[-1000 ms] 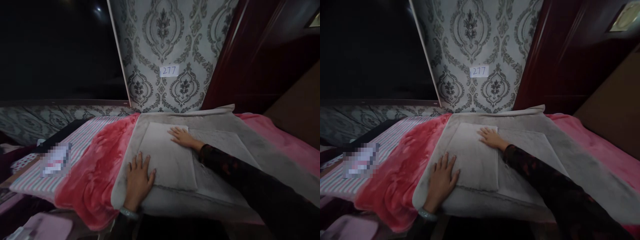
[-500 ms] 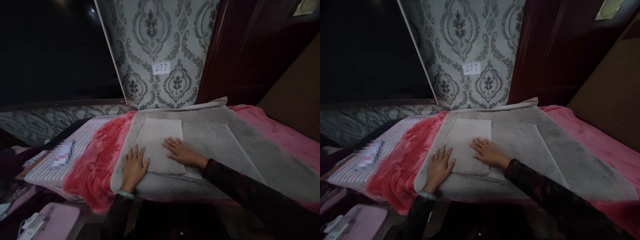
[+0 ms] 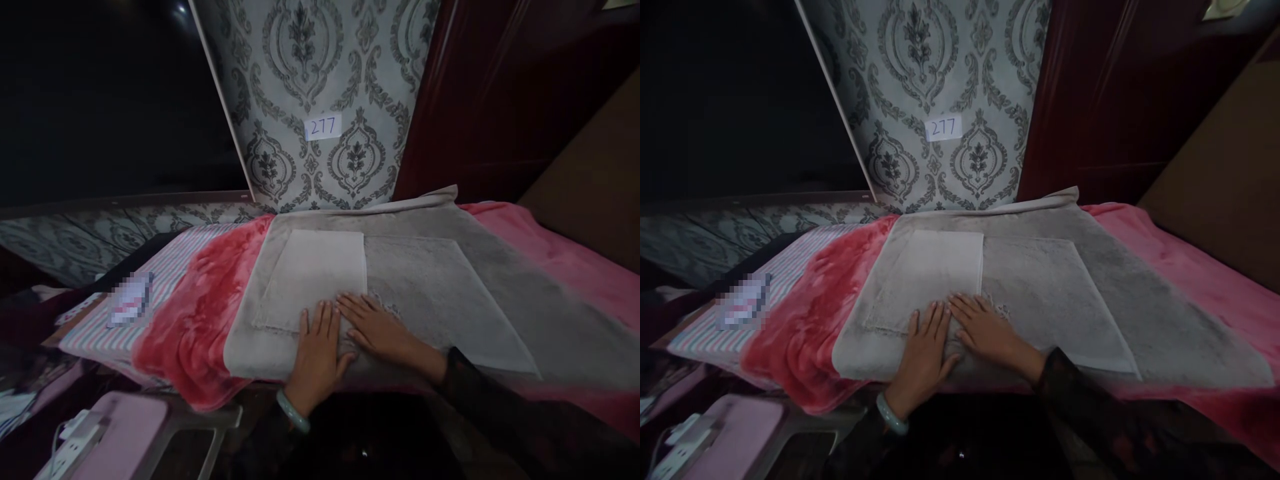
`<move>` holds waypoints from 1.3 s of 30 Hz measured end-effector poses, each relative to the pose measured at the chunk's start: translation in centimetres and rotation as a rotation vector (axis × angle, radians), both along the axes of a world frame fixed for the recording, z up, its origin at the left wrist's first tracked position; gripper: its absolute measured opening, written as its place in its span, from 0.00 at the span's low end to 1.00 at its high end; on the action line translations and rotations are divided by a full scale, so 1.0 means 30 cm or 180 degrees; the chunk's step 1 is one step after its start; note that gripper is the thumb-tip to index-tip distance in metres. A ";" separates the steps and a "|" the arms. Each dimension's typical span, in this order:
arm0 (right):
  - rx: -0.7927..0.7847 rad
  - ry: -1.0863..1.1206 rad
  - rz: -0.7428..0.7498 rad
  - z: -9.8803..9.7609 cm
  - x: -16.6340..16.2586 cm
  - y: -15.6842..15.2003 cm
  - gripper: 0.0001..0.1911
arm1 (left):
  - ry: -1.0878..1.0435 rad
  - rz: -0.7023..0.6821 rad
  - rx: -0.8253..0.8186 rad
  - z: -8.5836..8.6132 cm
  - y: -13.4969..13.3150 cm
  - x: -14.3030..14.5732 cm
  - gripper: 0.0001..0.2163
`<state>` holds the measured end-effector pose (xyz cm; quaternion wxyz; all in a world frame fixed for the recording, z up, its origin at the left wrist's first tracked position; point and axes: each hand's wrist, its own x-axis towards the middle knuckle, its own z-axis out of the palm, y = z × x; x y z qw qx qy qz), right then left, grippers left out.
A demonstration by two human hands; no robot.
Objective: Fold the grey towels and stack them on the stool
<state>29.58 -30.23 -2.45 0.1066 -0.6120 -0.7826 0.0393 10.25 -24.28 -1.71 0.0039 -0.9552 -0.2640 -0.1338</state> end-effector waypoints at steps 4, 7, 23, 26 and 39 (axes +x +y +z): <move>0.0066 0.0174 -0.0151 -0.031 0.027 -0.064 0.30 | -0.0076 -0.0183 -0.0130 -0.021 -0.028 -0.038 0.31; 0.0133 0.0394 -0.0207 0.003 0.039 -0.077 0.26 | -0.0222 -0.0496 -0.0517 0.020 -0.007 -0.077 0.23; 0.0099 0.0233 0.0231 0.000 -0.093 0.035 0.35 | 0.0695 -0.0423 -0.0468 0.089 0.339 -0.104 0.31; 0.0039 0.0228 0.0222 0.012 -0.096 0.033 0.35 | 0.0791 -0.0521 -0.0421 0.102 0.402 -0.104 0.30; 0.0047 0.0661 0.0208 0.130 -0.112 0.072 0.26 | 0.1250 -0.0599 -0.0455 0.185 0.499 -0.055 0.29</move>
